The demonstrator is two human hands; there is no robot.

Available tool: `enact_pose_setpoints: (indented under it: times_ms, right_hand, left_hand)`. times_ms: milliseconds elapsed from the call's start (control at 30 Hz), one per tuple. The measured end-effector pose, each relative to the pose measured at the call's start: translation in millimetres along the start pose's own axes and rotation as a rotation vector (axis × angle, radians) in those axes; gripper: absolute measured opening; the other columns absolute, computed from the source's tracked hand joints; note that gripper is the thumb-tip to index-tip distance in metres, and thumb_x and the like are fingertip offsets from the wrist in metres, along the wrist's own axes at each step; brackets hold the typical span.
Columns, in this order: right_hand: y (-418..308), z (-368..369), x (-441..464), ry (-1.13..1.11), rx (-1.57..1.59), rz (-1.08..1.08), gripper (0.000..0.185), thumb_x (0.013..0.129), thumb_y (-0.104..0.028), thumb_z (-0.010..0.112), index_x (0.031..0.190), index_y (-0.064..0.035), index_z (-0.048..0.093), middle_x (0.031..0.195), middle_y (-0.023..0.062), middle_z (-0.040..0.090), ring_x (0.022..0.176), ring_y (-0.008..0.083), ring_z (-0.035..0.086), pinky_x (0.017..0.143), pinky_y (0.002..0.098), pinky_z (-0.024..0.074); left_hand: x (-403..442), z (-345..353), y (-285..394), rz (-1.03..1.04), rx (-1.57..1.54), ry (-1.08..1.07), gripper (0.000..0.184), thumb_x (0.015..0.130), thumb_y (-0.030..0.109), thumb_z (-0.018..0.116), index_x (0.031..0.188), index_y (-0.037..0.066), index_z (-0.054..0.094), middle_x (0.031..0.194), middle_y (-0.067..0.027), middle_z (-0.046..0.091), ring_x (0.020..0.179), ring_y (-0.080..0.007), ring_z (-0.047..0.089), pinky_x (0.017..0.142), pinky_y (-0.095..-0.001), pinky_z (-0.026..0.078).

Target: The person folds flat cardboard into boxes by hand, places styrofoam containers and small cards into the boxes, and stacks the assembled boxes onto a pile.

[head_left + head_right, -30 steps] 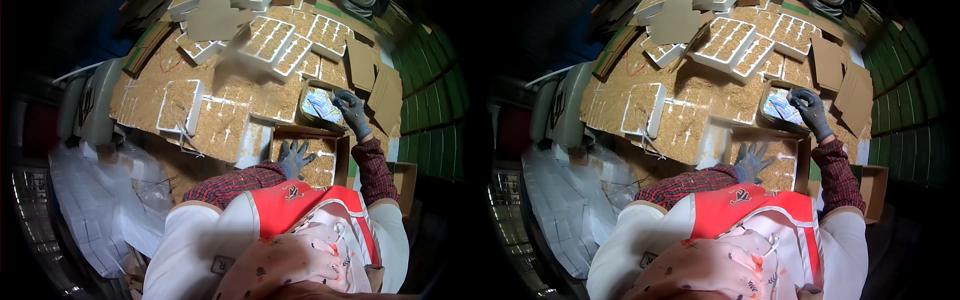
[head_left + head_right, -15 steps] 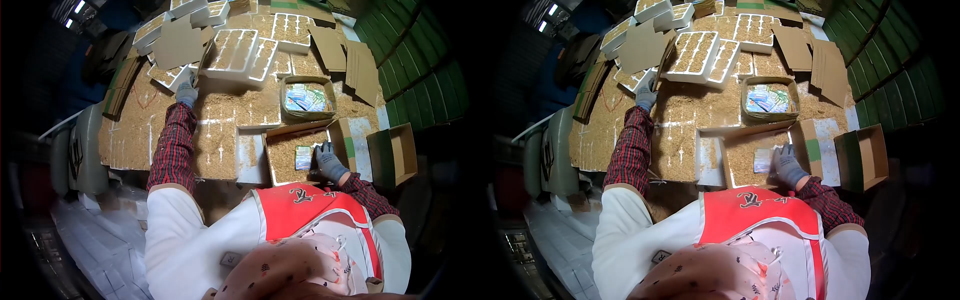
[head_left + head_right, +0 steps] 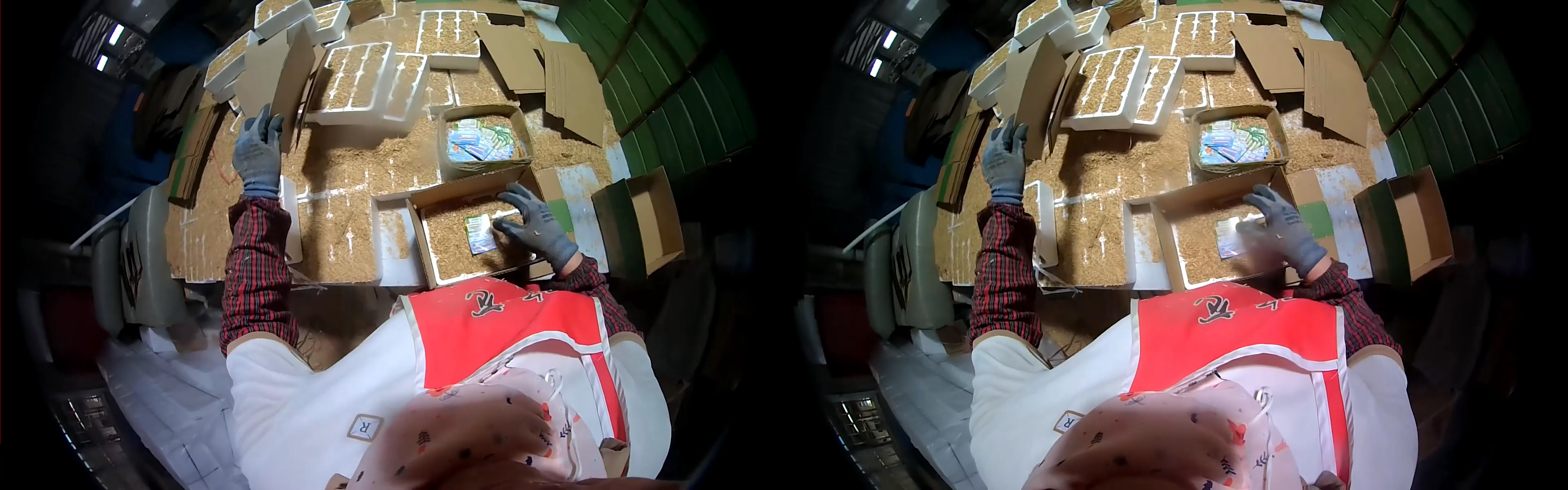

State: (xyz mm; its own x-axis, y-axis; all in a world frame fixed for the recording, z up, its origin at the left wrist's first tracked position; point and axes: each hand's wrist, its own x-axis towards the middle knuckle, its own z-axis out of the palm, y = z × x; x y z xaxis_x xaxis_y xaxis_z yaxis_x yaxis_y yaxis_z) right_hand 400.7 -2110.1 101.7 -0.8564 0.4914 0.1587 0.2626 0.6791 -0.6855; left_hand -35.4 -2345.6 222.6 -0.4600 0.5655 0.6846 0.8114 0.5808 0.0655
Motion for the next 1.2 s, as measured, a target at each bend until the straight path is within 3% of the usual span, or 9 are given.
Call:
enact_pose_setpoints:
  times_ms: [200, 333, 433, 533, 667, 767, 967, 1100, 1200]
  right_hand:
    - [-15.3, -91.8, -10.8, 0.55, 0.578, 0.218, 0.032, 0.095, -0.022, 0.061, 0.119, 0.0007, 0.061, 0.091, 0.0095, 0.067, 0.078, 0.0123, 0.059, 0.071, 0.0257, 0.048]
    - [-29.2, -58.5, -18.0, -0.149, 0.112, -0.024, 0.032, 0.088, -0.028, 0.066, 0.109, -0.0034, 0.063, 0.095, 0.0155, 0.062, 0.082, 0.0274, 0.063, 0.074, 0.0357, 0.0513]
    - [17.3, 7.9, -18.8, -0.546, -0.289, -0.041, 0.041, 0.082, -0.033, 0.068, 0.112, -0.006, 0.062, 0.111, 0.0195, 0.055, 0.107, 0.0361, 0.054, 0.091, 0.0446, 0.0465]
    - [10.5, 11.5, -10.8, -0.626, -0.321, 0.053, 0.041, 0.08, -0.04, 0.069, 0.102, -0.0052, 0.068, 0.108, 0.0186, 0.063, 0.103, 0.0343, 0.061, 0.087, 0.0433, 0.0496]
    - [23.3, -41.0, -9.3, 0.27, 0.355, 0.145, 0.028, 0.089, -0.022, 0.068, 0.11, -0.005, 0.065, 0.102, 0.012, 0.069, 0.091, 0.0221, 0.066, 0.08, 0.0306, 0.0523]
    - [144.3, -2.3, -13.0, 0.188, 0.563, 0.429, 0.045, 0.09, -0.031, 0.064, 0.127, -0.0067, 0.054, 0.113, 0.0111, 0.063, 0.1, 0.0219, 0.059, 0.088, 0.0308, 0.0461]
    - [98.6, 49.9, -39.0, -0.13, 0.243, 0.53, 0.095, 0.087, -0.07, 0.045, 0.148, 0.0007, 0.027, 0.146, 0.0268, 0.038, 0.134, 0.0422, 0.036, 0.112, 0.0418, 0.0278]
    - [62.3, -21.2, -77.5, 0.017, 0.705, 0.6, 0.101, 0.08, -0.057, 0.07, 0.152, -0.0053, 0.022, 0.155, 0.0206, 0.026, 0.144, 0.03, 0.024, 0.115, 0.0356, 0.023]
    - [82.8, -69.4, -131.3, 0.571, 0.815, 0.489, 0.09, 0.079, -0.031, 0.078, 0.148, -0.0013, 0.03, 0.148, 0.0171, 0.038, 0.137, 0.0247, 0.034, 0.112, 0.0358, 0.0286]
  left_hand:
    - [-105.8, -36.7, 203.4, 0.863, -0.181, -0.323, 0.055, 0.076, 0.007, 0.059, 0.13, 0.016, 0.059, 0.111, -0.0042, 0.061, 0.084, -0.0207, 0.059, 0.071, -0.0341, 0.052]
    - [-200.9, 15.3, 258.3, 1.014, -0.006, -1.257, 0.03, 0.085, 0.019, 0.055, 0.114, 0.012, 0.063, 0.103, -0.0069, 0.059, 0.095, -0.0231, 0.06, 0.081, -0.0383, 0.051]
    - [-192.8, 16.1, 269.9, 0.79, -0.334, -1.528, 0.028, 0.091, 0.017, 0.056, 0.118, 0.01, 0.063, 0.114, -0.0102, 0.06, 0.107, -0.026, 0.06, 0.09, -0.0382, 0.049]
    - [-176.7, 0.7, 259.8, 0.297, -1.082, -1.12, 0.028, 0.091, 0.017, 0.059, 0.116, 0.005, 0.063, 0.121, -0.0178, 0.06, 0.111, -0.0362, 0.057, 0.097, -0.0403, 0.045]
    - [-197.8, 8.3, 202.9, -0.596, -1.153, -0.354, 0.033, 0.102, 0.023, 0.048, 0.125, 0.0, 0.058, 0.123, -0.0091, 0.06, 0.11, -0.017, 0.059, 0.094, -0.0287, 0.047]
    - [-278.0, 61.8, 185.5, -1.181, -1.459, -0.602, 0.039, 0.102, 0.031, 0.05, 0.124, 0.0, 0.057, 0.11, -0.0085, 0.065, 0.101, -0.0176, 0.061, 0.089, -0.0289, 0.048]
    - [-272.5, 73.8, 237.9, -0.921, -0.819, -0.901, 0.057, 0.095, 0.046, 0.057, 0.126, -0.001, 0.055, 0.106, -0.0095, 0.065, 0.093, -0.0181, 0.062, 0.081, -0.0287, 0.051]
    - [-241.0, 90.0, 226.6, -0.838, -1.041, -1.064, 0.064, 0.092, 0.051, 0.06, 0.125, -0.003, 0.053, 0.109, -0.0095, 0.064, 0.092, -0.0179, 0.061, 0.077, -0.0296, 0.051]
    - [-199.3, 132.0, 271.5, -0.2, -1.212, -0.913, 0.055, 0.103, 0.045, 0.038, 0.131, -0.001, 0.051, 0.12, -0.0067, 0.06, 0.103, -0.0154, 0.057, 0.089, -0.032, 0.047]
